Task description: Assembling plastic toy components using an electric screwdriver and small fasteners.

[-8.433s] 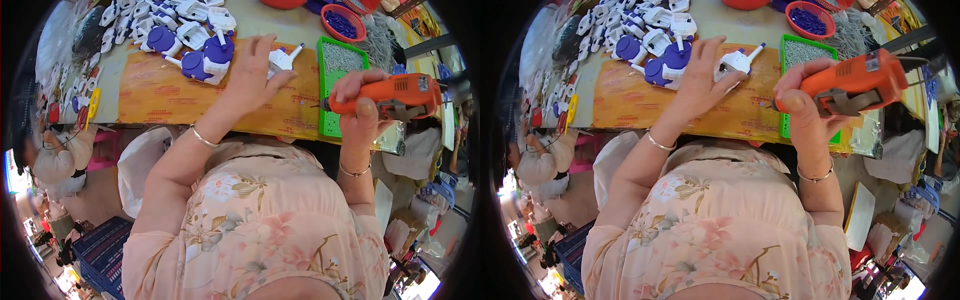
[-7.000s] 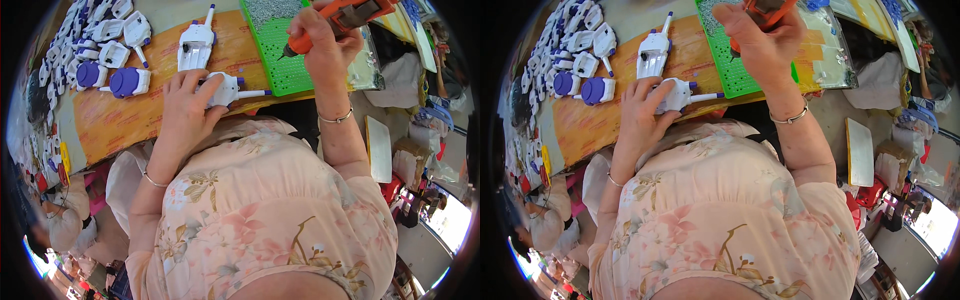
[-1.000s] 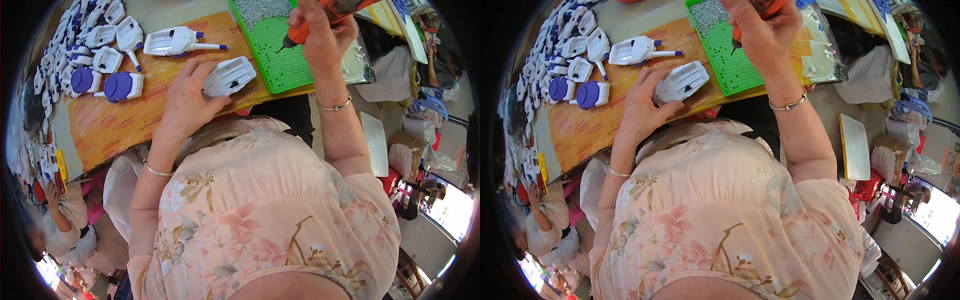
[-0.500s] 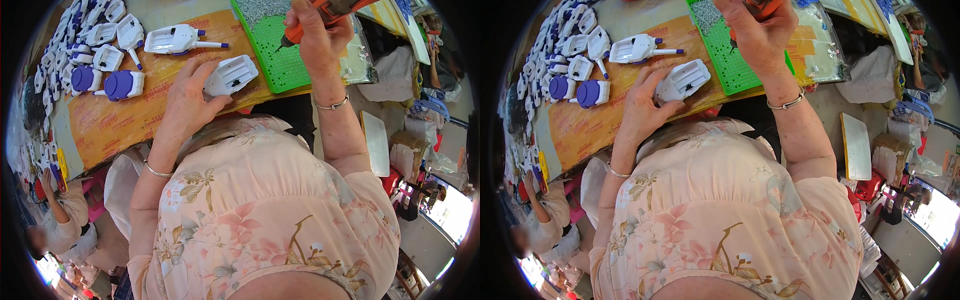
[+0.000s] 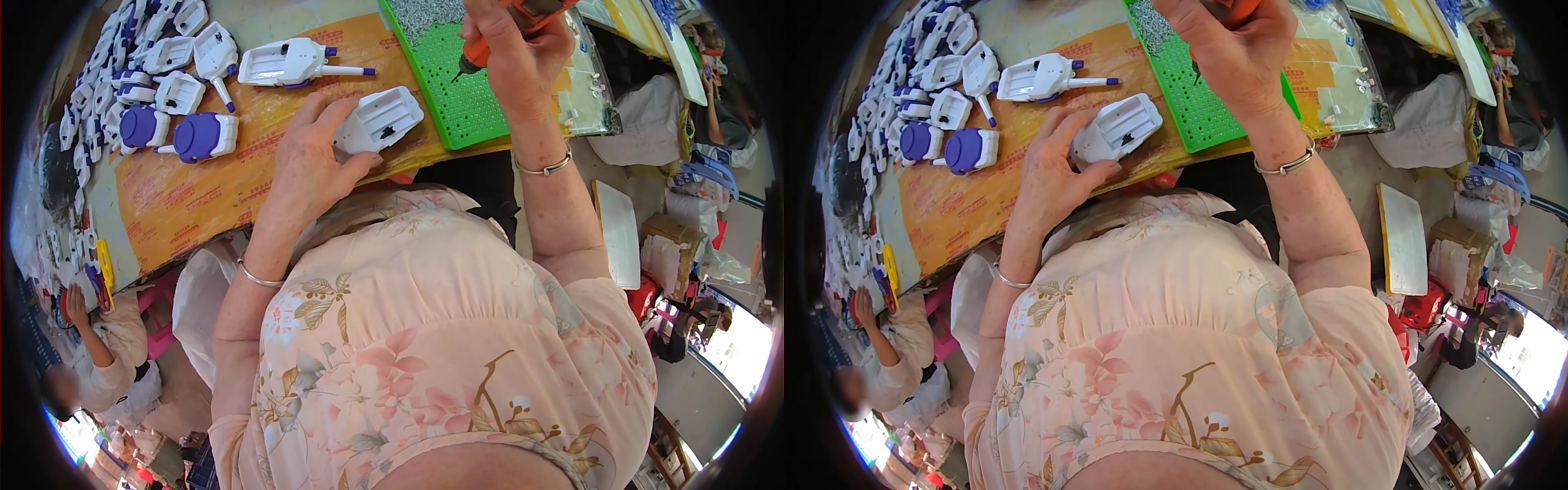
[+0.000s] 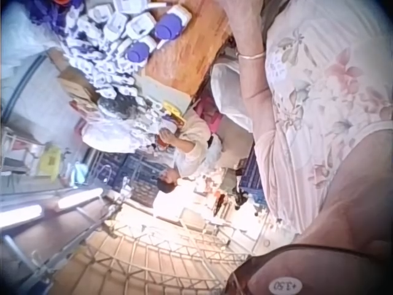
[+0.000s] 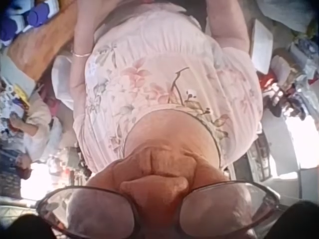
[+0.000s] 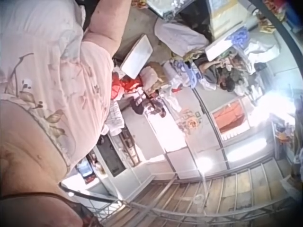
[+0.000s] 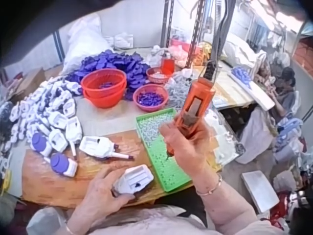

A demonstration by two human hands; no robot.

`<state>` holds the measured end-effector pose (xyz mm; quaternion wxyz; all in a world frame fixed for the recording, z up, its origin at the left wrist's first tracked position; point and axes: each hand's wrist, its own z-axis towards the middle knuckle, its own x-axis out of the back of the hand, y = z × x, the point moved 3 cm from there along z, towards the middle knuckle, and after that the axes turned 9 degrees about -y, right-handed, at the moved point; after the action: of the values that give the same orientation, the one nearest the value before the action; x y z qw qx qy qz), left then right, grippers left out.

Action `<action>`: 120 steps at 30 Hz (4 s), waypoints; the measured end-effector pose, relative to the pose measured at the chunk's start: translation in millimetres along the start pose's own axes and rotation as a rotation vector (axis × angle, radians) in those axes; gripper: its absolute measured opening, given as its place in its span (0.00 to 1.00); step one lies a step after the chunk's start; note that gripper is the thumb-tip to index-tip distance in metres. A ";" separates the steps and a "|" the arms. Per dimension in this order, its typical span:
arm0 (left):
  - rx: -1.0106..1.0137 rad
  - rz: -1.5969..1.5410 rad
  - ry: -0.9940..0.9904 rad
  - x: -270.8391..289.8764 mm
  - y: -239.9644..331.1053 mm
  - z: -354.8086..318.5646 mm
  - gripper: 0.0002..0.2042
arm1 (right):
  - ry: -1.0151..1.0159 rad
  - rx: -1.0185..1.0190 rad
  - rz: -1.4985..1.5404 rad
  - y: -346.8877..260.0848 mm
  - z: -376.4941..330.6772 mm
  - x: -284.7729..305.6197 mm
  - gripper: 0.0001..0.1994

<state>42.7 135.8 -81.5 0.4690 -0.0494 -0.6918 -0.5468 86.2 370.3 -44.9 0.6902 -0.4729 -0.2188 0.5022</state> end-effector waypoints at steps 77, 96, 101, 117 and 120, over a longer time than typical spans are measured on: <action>-0.068 0.196 -0.014 -7.6 -4.5 -2.9 0.38 | -0.106 -0.011 0.197 -52.8 -51.4 -21.2 0.23; -0.013 0.283 -0.111 72.7 -70.5 60.4 0.35 | -0.039 -0.036 0.138 -46.8 -62.6 -19.9 0.25; 0.003 0.159 0.105 91.6 -27.8 -10.8 0.37 | 0.015 -0.047 0.178 -44.3 -65.6 -16.9 0.22; 1.073 0.010 0.303 34.2 -124.5 -369.1 0.42 | -0.224 -0.050 0.273 -34.8 -45.8 -47.4 0.24; 0.999 0.261 0.218 42.4 -129.2 -348.2 0.36 | -0.293 -0.069 0.257 -36.9 -46.4 -41.6 0.25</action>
<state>151.2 -213.8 -156.6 0.5688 0.1516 -0.8034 -0.0896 123.5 311.0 -26.8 0.5644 -0.4423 -0.2720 0.6418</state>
